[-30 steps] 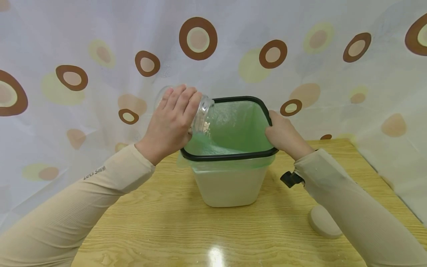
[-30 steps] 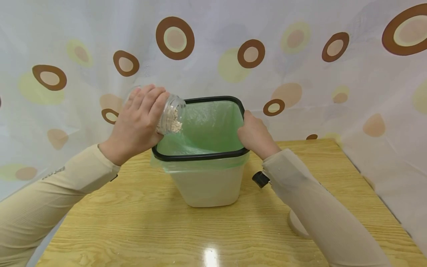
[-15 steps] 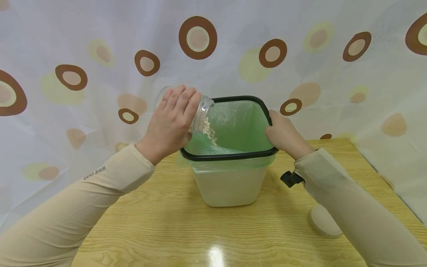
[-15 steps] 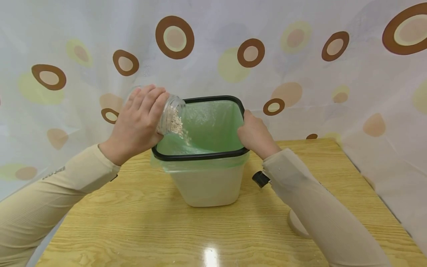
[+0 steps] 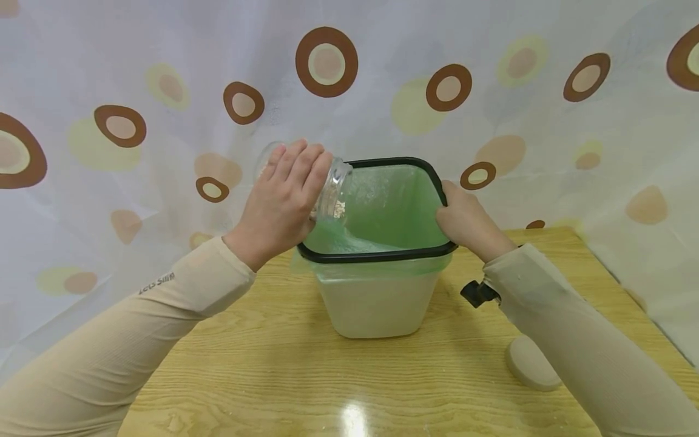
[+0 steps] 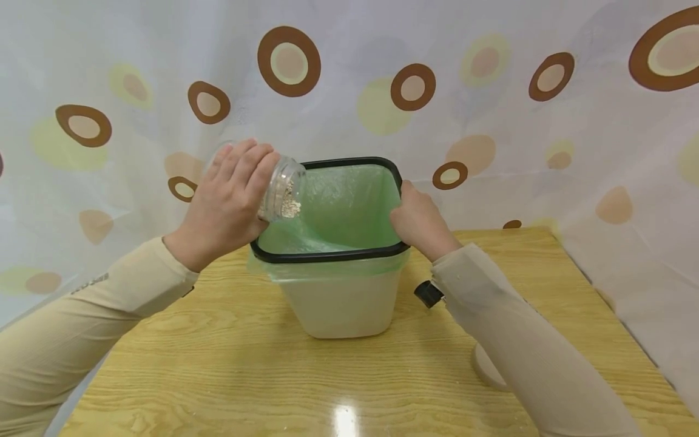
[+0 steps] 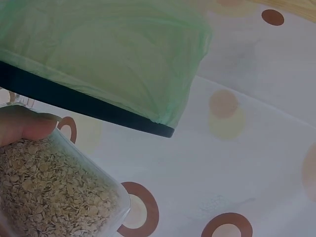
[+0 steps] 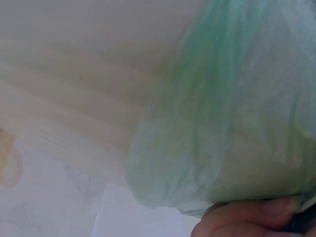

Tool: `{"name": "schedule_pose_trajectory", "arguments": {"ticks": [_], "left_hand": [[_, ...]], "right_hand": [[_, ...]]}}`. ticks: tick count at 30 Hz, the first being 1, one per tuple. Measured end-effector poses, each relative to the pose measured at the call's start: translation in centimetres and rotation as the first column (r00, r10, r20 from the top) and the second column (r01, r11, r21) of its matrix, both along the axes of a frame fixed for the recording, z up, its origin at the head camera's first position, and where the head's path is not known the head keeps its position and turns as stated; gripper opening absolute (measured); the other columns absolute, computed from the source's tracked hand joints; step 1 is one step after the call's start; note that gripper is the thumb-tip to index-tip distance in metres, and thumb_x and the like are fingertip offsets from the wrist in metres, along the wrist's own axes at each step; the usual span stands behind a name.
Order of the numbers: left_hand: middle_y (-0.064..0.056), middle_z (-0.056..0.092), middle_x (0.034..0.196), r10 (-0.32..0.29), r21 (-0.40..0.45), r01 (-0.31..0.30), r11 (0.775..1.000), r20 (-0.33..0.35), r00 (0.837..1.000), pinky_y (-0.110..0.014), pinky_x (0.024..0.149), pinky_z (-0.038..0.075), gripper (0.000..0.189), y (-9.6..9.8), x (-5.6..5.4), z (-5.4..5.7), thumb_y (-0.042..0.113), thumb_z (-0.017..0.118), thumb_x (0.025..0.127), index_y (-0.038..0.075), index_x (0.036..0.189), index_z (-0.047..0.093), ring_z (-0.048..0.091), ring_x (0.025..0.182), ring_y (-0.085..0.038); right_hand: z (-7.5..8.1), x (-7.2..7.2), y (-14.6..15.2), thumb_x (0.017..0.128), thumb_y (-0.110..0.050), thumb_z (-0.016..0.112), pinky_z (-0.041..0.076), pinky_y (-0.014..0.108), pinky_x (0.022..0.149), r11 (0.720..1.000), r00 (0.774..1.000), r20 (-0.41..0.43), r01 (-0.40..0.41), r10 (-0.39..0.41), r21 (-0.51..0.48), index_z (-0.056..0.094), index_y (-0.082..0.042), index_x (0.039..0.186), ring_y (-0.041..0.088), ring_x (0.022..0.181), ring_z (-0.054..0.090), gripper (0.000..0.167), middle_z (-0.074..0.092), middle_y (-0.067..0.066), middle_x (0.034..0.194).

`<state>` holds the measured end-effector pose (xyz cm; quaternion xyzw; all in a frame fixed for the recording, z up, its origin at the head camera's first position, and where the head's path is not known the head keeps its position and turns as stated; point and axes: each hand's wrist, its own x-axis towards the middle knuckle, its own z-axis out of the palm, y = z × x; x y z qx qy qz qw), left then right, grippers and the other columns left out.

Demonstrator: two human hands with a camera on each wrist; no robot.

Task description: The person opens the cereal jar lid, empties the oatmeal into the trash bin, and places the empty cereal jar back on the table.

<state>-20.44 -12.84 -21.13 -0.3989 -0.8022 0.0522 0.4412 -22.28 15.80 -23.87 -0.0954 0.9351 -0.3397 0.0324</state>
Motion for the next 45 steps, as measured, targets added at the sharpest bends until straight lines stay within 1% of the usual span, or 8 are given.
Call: {"name": "schedule_pose_trajectory", "arguments": {"ticks": [6,14,21,28,32,40,45], "left_hand": [[-0.027,0.049,0.125,-0.002,-0.004,0.002,1.000,0.001,1.000,-0.055,0.102,0.035,0.067,0.10,-0.03,-0.15,-0.008,0.065,0.065,-0.008,0.128,0.041,0.045,0.119,-0.046],[-0.027,0.049,0.125,0.000,-0.014,0.000,1.000,-0.013,1.000,-0.055,0.103,0.034,0.066,0.06,-0.04,-0.29,-0.007,0.066,0.066,-0.008,0.128,0.042,0.045,0.119,-0.045],[-0.026,0.050,0.125,-0.005,-0.027,0.004,1.000,-0.033,0.999,-0.055,0.103,0.034,0.061,-0.03,-0.02,-0.28,-0.008,0.062,0.070,-0.007,0.128,0.043,0.045,0.120,-0.045],[-0.026,0.051,0.124,-0.019,-0.029,0.018,0.999,-0.045,0.999,-0.055,0.102,0.035,0.057,-0.02,-0.04,-0.31,-0.007,0.060,0.072,-0.007,0.127,0.044,0.046,0.120,-0.045],[-0.026,0.051,0.124,-0.018,-0.032,0.016,0.999,-0.053,0.998,-0.054,0.102,0.035,0.055,-0.03,-0.05,-0.33,-0.007,0.059,0.074,-0.007,0.126,0.044,0.046,0.120,-0.045],[-0.026,0.051,0.125,-0.016,-0.033,0.014,0.999,-0.042,0.999,-0.054,0.103,0.034,0.058,-0.11,0.02,-0.25,-0.007,0.060,0.072,-0.007,0.127,0.044,0.046,0.121,-0.045],[-0.026,0.051,0.125,-0.013,-0.036,0.011,0.999,-0.042,0.999,-0.054,0.103,0.034,0.060,-0.18,0.04,-0.24,-0.007,0.063,0.071,-0.007,0.128,0.044,0.046,0.121,-0.045]], "right_hand": [[-0.10,-0.01,0.07,0.094,-0.003,0.028,0.043,0.052,0.082,1.000,1.000,0.000,0.001,-0.001,0.005,0.032,0.007,0.140,0.040,0.100,0.051,0.047,0.050,0.028,0.119],[-0.14,-0.04,0.08,0.094,-0.003,0.028,0.043,0.050,0.079,1.000,1.000,-0.001,0.001,-0.001,0.004,0.033,0.007,0.138,0.039,0.096,0.051,0.046,0.050,0.027,0.116],[-0.13,-0.03,0.05,0.094,-0.003,0.028,0.043,0.052,0.082,1.000,1.000,-0.002,0.000,0.000,-0.005,0.031,0.007,0.141,0.040,0.100,0.051,0.048,0.049,0.028,0.120],[-0.13,-0.07,0.02,0.093,-0.003,0.028,0.043,0.053,0.084,1.000,1.000,0.001,0.001,-0.001,-0.002,0.031,0.007,0.141,0.040,0.101,0.051,0.049,0.049,0.029,0.120],[-0.17,-0.20,0.05,0.094,-0.003,0.029,0.043,0.053,0.083,1.000,1.000,0.008,0.004,-0.004,0.000,0.030,0.007,0.142,0.041,0.102,0.051,0.049,0.049,0.029,0.121],[-0.05,-0.21,0.04,0.093,-0.003,0.028,0.043,0.053,0.082,1.000,1.000,0.002,0.000,0.000,0.000,0.030,0.007,0.141,0.041,0.101,0.051,0.049,0.049,0.029,0.120],[-0.03,-0.16,0.01,0.093,-0.003,0.028,0.044,0.053,0.084,1.000,1.000,0.001,0.001,-0.001,-0.003,0.030,0.007,0.143,0.041,0.103,0.051,0.050,0.049,0.030,0.123]]}}
